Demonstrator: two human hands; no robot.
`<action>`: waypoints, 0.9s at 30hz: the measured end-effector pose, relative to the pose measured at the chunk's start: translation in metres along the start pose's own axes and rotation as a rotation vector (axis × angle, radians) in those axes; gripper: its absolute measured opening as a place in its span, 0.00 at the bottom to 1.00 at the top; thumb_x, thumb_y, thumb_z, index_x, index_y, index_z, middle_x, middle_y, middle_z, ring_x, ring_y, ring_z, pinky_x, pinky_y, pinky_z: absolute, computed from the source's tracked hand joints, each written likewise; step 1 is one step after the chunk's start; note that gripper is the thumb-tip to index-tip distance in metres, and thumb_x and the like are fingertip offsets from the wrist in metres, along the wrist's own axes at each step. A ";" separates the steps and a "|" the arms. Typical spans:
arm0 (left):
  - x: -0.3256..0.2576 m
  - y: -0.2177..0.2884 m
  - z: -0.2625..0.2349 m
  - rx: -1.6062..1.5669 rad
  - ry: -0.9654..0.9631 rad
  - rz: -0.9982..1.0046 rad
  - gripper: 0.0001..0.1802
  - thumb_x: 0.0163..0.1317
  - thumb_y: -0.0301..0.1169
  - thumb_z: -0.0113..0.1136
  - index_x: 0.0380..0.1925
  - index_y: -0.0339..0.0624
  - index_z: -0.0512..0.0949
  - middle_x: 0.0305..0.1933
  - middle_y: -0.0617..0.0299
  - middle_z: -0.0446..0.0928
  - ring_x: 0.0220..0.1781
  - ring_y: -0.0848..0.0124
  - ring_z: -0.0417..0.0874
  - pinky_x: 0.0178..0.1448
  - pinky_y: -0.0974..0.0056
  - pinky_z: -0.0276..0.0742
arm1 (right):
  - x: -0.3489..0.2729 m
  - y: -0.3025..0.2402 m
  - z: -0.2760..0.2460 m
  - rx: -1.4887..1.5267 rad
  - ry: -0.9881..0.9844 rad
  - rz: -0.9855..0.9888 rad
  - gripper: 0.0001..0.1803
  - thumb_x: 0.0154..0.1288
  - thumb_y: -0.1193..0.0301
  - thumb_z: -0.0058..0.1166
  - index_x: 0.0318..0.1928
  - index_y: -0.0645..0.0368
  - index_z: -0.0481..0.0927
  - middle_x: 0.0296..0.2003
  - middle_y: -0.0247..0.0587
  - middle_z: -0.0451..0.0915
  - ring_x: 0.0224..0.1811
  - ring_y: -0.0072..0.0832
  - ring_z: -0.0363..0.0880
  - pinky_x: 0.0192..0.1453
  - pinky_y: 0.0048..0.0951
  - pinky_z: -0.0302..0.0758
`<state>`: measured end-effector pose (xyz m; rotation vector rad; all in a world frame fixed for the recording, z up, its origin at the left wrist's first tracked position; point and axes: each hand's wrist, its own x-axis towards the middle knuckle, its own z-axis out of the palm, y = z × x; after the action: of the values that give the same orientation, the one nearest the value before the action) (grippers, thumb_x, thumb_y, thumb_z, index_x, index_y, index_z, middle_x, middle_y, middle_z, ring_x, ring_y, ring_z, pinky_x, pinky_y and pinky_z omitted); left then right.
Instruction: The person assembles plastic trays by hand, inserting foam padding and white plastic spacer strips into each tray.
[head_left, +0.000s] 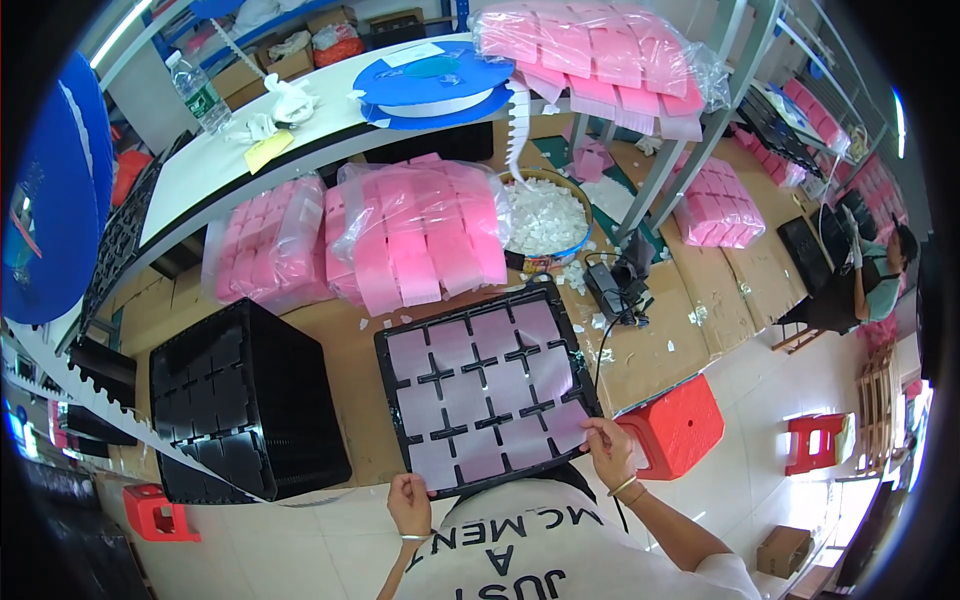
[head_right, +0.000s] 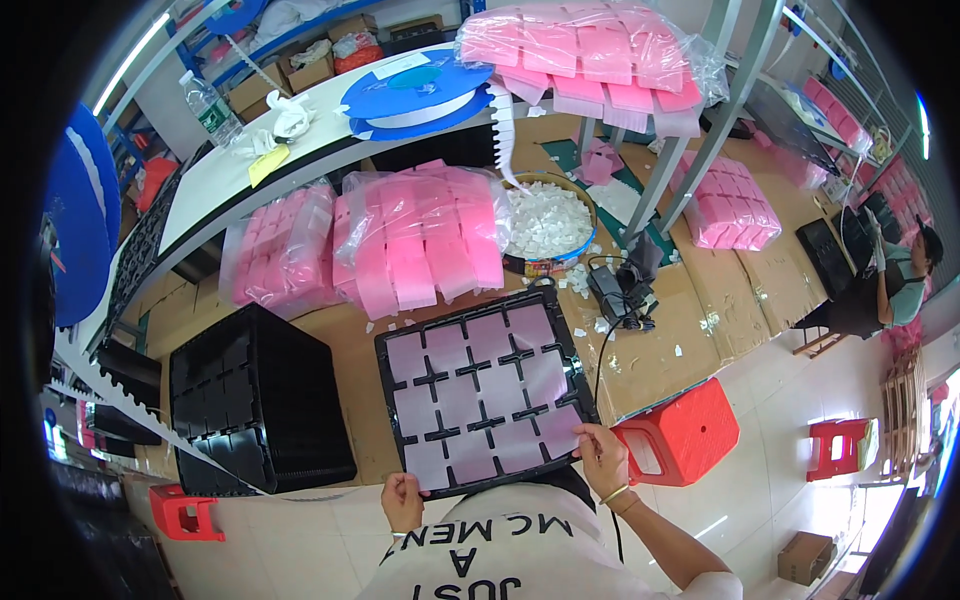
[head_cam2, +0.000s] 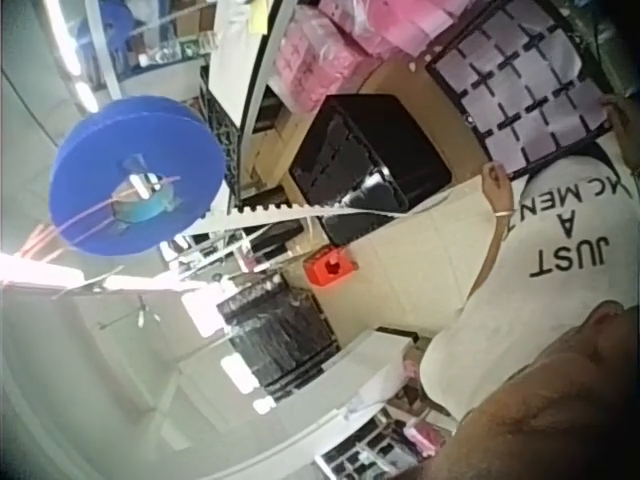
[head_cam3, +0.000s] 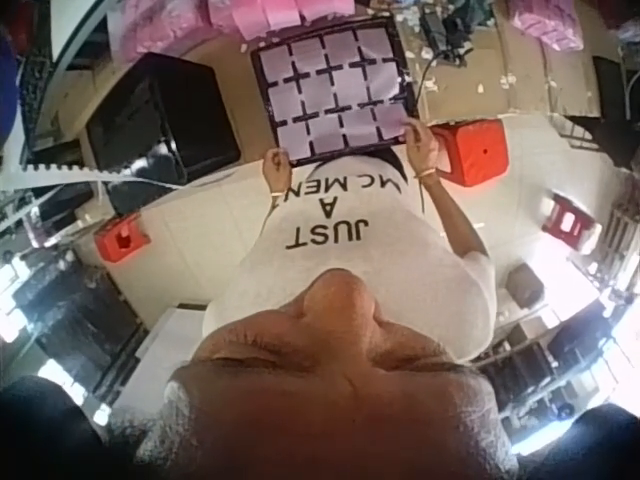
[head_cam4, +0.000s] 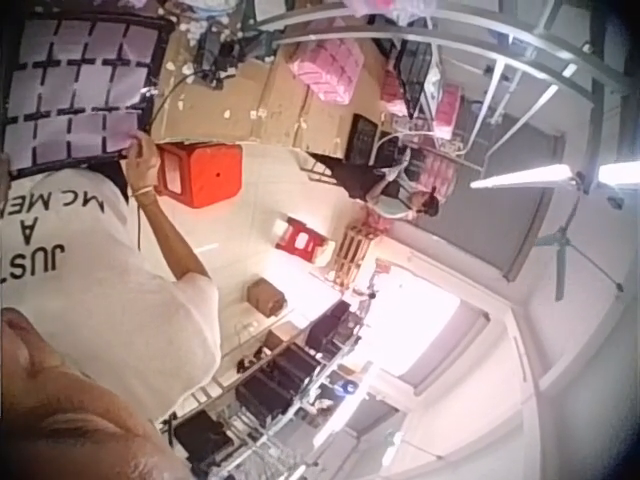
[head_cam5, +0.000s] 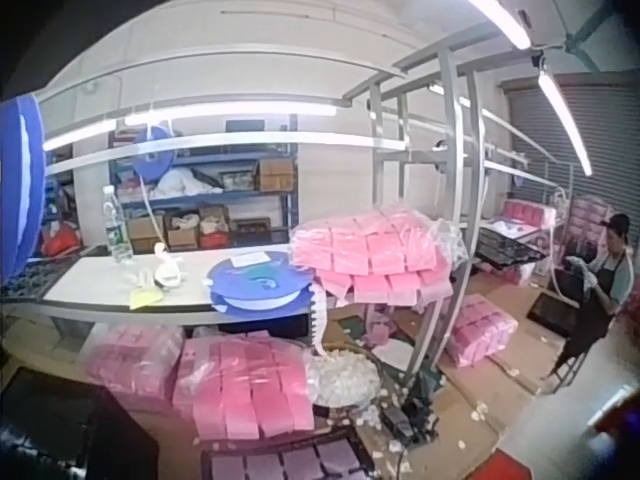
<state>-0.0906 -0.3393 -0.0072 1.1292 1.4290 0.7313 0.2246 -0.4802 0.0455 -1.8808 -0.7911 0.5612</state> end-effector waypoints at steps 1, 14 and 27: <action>0.000 0.003 0.002 0.009 0.004 0.002 0.08 0.74 0.30 0.55 0.36 0.37 0.74 0.23 0.64 0.78 0.24 0.79 0.79 0.28 0.73 0.70 | 0.001 0.002 -0.001 0.000 -0.010 0.000 0.08 0.73 0.78 0.51 0.46 0.65 0.81 0.31 0.40 0.81 0.29 0.23 0.85 0.33 0.23 0.77; -0.001 0.004 0.012 0.196 0.046 0.180 0.06 0.71 0.29 0.57 0.41 0.37 0.73 0.21 0.62 0.76 0.21 0.78 0.73 0.27 0.69 0.68 | 0.003 0.007 -0.010 -0.130 0.012 -0.113 0.08 0.70 0.79 0.52 0.47 0.63 0.81 0.35 0.43 0.81 0.27 0.28 0.83 0.31 0.27 0.76; 0.146 0.052 0.065 0.611 0.311 0.601 0.45 0.64 0.53 0.64 0.67 0.27 0.61 0.65 0.34 0.68 0.67 0.40 0.69 0.71 0.46 0.63 | 0.125 0.006 0.029 -0.436 0.159 -0.360 0.35 0.66 0.65 0.61 0.69 0.65 0.63 0.62 0.64 0.68 0.64 0.59 0.68 0.68 0.49 0.68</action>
<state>-0.0048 -0.1966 -0.0268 2.0450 1.6399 0.9413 0.2917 -0.3726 0.0234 -2.0707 -1.1822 0.0089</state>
